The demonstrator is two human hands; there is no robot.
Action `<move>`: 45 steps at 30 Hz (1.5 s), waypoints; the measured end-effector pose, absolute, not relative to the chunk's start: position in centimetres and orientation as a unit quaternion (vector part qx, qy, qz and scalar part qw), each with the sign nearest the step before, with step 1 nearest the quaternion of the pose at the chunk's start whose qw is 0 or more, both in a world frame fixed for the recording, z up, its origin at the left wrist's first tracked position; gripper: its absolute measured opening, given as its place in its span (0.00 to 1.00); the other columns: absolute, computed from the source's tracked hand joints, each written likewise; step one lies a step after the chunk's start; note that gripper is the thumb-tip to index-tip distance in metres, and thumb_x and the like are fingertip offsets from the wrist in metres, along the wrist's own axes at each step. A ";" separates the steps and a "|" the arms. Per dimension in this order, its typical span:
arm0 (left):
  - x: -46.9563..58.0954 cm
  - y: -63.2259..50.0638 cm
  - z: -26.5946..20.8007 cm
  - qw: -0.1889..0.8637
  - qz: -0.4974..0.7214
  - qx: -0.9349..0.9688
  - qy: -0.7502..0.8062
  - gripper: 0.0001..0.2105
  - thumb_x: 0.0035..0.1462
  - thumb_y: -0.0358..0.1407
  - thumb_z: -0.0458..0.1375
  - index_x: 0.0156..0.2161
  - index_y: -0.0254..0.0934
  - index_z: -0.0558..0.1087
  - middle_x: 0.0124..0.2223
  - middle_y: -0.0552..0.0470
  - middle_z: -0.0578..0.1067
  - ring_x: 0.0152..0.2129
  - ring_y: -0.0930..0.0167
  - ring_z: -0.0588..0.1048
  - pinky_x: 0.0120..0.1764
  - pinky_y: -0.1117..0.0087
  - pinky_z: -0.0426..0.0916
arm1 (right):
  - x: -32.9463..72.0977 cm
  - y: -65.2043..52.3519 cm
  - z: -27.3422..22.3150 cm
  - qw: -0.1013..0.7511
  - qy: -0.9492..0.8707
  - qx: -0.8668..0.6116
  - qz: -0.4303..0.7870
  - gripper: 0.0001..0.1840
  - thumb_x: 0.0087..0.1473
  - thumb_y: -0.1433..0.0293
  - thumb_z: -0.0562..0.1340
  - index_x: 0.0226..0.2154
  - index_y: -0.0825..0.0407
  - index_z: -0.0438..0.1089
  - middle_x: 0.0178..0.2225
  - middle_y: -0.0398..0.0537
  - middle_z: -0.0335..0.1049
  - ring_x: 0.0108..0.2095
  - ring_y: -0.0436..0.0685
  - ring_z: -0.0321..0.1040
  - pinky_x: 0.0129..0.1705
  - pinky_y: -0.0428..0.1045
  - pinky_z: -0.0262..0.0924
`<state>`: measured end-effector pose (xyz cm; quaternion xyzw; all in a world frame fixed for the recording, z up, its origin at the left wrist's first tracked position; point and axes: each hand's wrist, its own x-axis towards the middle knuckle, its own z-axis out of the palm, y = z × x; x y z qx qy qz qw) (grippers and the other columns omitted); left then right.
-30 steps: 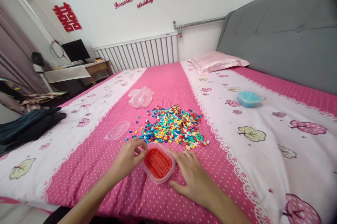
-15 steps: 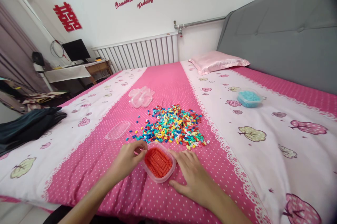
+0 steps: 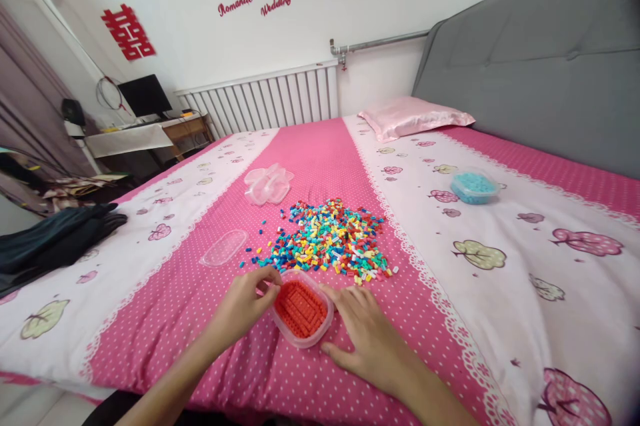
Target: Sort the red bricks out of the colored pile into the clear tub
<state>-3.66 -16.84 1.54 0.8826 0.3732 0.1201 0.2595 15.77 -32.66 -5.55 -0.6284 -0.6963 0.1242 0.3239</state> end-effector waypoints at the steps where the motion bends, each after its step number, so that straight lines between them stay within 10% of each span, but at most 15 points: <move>1: -3.7 -16.8 1.5 0.262 0.123 0.881 0.374 0.09 0.58 0.38 0.51 0.35 0.37 0.72 0.34 0.49 0.78 0.31 0.67 0.76 0.37 0.66 0.69 | 15.8 -32.6 -5.6 0.325 -0.697 -0.628 0.124 0.39 0.53 0.63 0.65 0.63 0.49 0.53 0.53 0.54 0.67 0.52 0.66 0.61 0.58 0.64 0.55; 14: -3.8 -16.7 1.7 0.235 0.138 0.897 0.349 0.08 0.58 0.36 0.54 0.32 0.37 0.73 0.43 0.46 0.76 0.34 0.67 0.74 0.36 0.67 0.68 | 15.7 -32.6 -5.4 0.328 -0.697 -0.625 0.127 0.37 0.53 0.65 0.65 0.63 0.51 0.55 0.52 0.53 0.67 0.52 0.65 0.60 0.58 0.63 0.54; 20: -3.4 -17.0 2.2 0.177 0.176 0.914 0.318 0.09 0.58 0.39 0.57 0.33 0.39 0.78 0.44 0.46 0.74 0.45 0.61 0.71 0.50 0.58 0.63 | 15.8 -32.5 -5.8 0.327 -0.701 -0.622 0.122 0.39 0.52 0.66 0.66 0.63 0.52 0.53 0.54 0.55 0.66 0.53 0.66 0.60 0.60 0.65 0.51; 45: -0.3 -17.2 2.8 0.053 0.052 0.986 0.150 0.07 0.62 0.32 0.60 0.31 0.41 0.76 0.37 0.58 0.79 0.39 0.71 0.75 0.56 0.60 0.47 | 15.7 -32.4 -5.8 0.320 -0.701 -0.625 0.125 0.39 0.52 0.65 0.65 0.63 0.53 0.54 0.54 0.55 0.66 0.53 0.67 0.59 0.59 0.65 0.52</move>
